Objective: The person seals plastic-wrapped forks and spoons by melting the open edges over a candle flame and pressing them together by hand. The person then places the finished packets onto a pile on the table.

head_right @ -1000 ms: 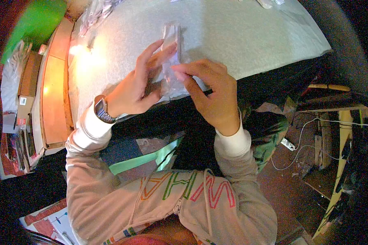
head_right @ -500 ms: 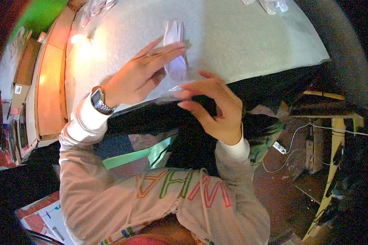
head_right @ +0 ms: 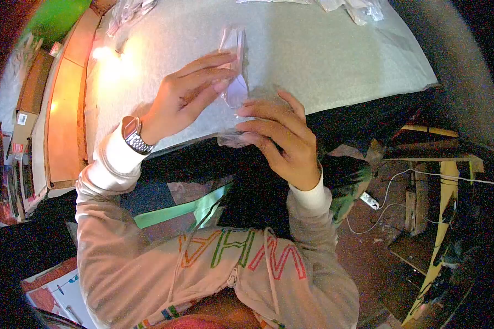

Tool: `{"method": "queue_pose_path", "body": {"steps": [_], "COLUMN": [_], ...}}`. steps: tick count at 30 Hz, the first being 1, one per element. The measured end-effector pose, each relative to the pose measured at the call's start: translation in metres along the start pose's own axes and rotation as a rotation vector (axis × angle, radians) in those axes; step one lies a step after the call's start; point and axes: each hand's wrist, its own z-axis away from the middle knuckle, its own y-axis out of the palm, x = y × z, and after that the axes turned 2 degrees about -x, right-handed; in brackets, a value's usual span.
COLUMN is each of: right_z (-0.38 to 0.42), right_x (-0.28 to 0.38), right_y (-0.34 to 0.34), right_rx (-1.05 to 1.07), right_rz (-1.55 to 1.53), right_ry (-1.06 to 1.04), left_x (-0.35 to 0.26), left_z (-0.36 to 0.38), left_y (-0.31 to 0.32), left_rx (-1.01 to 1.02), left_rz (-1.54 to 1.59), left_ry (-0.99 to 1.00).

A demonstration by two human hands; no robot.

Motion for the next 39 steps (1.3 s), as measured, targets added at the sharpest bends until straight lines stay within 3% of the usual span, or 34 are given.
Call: {"method": "queue_pose_path", "body": {"steps": [4,10,13,16,19,22,25,32,35,36,39], "right_z": [-0.002,-0.002,-0.001,0.000,0.003,0.003,-0.001,-0.011,-0.008,-0.007,-0.005], "right_x": [-0.004,0.001,-0.002,-0.002,0.002,0.003,0.005,0.016,0.016,0.017,0.017], "right_y": [0.002,0.003,0.002,-0.004,-0.008,-0.010,-0.008,-0.004,0.003,0.004,0.007], "right_rx": [0.022,0.017,-0.005,-0.005,-0.010,0.017,-0.034,-0.149,-0.246,-0.292,-0.353], "right_rz": [-0.006,-0.080,-0.111,-0.151,-0.188,-0.161,-0.189,-0.184,-0.298,-0.335,-0.406], "right_ry": [-0.065,-0.031,-0.015,0.022,0.125,0.072,0.019,0.360,0.471,0.479,0.498], "left_x": [0.001,-0.013,-0.017,-0.011,-0.005,-0.008,-0.011,-0.028,-0.039,-0.039,-0.037], "left_z": [-0.005,-0.001,0.001,0.001,-0.006,-0.003,-0.003,0.003,0.009,0.011,0.020], "left_y": [0.003,0.005,0.004,0.006,-0.008,0.005,0.011,-0.013,-0.001,0.007,0.010], "left_rx": [0.075,0.368,0.330,0.124,0.054,-0.079,-0.120,0.007,0.015,-0.073,-0.043], "left_rz": [-0.102,-0.425,-0.510,-0.484,-0.222,-0.094,-0.077,0.157,0.158,0.159,0.262], "left_ry": [0.065,-0.040,-0.027,-0.004,0.087,0.137,0.173,0.189,0.094,0.071,-0.224]}}
